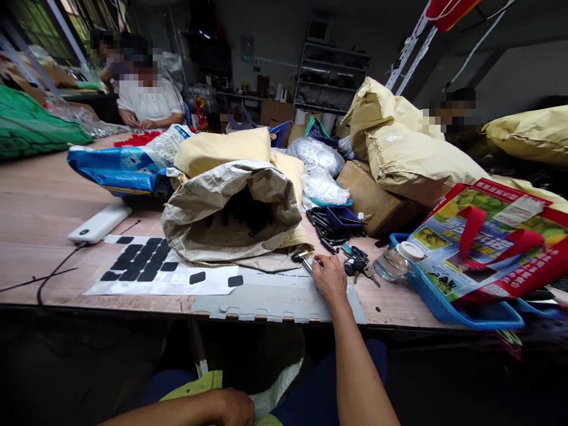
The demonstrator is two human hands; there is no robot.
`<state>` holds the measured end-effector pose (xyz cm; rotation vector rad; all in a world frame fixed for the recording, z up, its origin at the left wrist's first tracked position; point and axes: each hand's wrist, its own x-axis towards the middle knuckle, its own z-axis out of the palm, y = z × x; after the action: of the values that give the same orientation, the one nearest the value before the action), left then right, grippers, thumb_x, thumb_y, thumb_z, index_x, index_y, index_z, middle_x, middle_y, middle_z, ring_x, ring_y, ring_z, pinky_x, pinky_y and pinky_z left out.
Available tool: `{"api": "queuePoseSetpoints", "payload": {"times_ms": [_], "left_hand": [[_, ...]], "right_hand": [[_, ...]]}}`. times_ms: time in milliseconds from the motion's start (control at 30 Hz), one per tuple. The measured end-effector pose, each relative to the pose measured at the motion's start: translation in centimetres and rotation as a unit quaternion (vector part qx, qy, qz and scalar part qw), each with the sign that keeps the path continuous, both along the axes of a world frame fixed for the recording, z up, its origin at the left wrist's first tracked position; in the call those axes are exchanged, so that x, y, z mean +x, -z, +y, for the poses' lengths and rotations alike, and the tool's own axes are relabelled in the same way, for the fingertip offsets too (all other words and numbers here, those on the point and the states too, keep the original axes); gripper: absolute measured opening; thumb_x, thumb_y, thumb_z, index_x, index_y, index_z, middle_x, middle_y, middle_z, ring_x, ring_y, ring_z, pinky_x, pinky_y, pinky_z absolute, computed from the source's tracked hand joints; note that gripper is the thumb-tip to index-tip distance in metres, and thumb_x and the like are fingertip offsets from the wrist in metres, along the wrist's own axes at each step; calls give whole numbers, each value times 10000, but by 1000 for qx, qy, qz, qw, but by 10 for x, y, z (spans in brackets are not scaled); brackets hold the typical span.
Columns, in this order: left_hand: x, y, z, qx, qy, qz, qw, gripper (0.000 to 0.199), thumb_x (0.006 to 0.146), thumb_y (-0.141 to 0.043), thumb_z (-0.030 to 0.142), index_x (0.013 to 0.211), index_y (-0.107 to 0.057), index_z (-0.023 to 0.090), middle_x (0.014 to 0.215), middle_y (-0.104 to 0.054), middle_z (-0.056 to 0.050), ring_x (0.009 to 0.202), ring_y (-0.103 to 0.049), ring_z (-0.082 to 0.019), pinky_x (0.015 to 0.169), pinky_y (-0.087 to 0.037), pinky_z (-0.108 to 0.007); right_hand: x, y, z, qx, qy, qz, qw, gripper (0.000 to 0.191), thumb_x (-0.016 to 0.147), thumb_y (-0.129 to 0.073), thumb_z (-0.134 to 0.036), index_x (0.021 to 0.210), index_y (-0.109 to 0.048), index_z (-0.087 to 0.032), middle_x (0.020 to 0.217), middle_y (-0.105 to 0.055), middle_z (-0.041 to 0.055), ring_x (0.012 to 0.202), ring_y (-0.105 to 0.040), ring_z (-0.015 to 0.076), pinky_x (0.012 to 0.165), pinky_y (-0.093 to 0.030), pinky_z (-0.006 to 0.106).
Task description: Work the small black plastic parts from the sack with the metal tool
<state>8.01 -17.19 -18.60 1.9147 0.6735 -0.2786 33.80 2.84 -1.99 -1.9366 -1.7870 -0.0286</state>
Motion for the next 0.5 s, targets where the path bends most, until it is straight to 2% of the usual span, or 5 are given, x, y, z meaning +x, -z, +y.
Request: {"api": "queuePoseSetpoints", "payload": {"times_ms": [67,133,267,367,500], "left_hand": [[-4,-16,-5,45,1,118,992,250,709,-615,265,844,-820,224,677,-725,-86,769,-726,-333,681,-569,-444],[-4,-37,-7,90,8,201,975,334,752,-588,227,991,-806,145,905,-770,-158,956,-717,-347,830,-550,-464],[1,-70,-5,103,23,214,971,364,815,-542,167,1089,-769,91,1042,-741,-216,1030,-678,-361,863,-501,-477],[5,-74,-7,109,21,214,970,379,850,-501,124,1142,-734,64,1069,-714,-246,1061,-652,-373,870,-466,-504],[7,-58,-11,147,1,193,970,362,858,-517,134,1148,-725,74,1129,-701,-252,1106,-637,-380,908,-438,-533]], "right_hand": [[1,1,1,2,-2,2,1000,321,906,-522,-354,1048,-770,-209,895,-578,70,928,-538,231,913,-420,359],[2,2,2,3,0,4,1000,319,901,-529,-363,1041,-771,-210,901,-584,72,924,-539,232,914,-422,361],[3,2,3,-4,6,4,1000,326,895,-534,-361,1064,-769,-211,933,-597,80,940,-549,235,929,-423,365],[2,1,3,-8,5,5,1000,334,896,-529,-357,1074,-767,-204,957,-607,86,959,-557,237,939,-422,364],[2,1,3,-7,1,5,1000,338,895,-526,-355,1070,-768,-197,956,-617,87,955,-563,236,945,-423,364]]}}
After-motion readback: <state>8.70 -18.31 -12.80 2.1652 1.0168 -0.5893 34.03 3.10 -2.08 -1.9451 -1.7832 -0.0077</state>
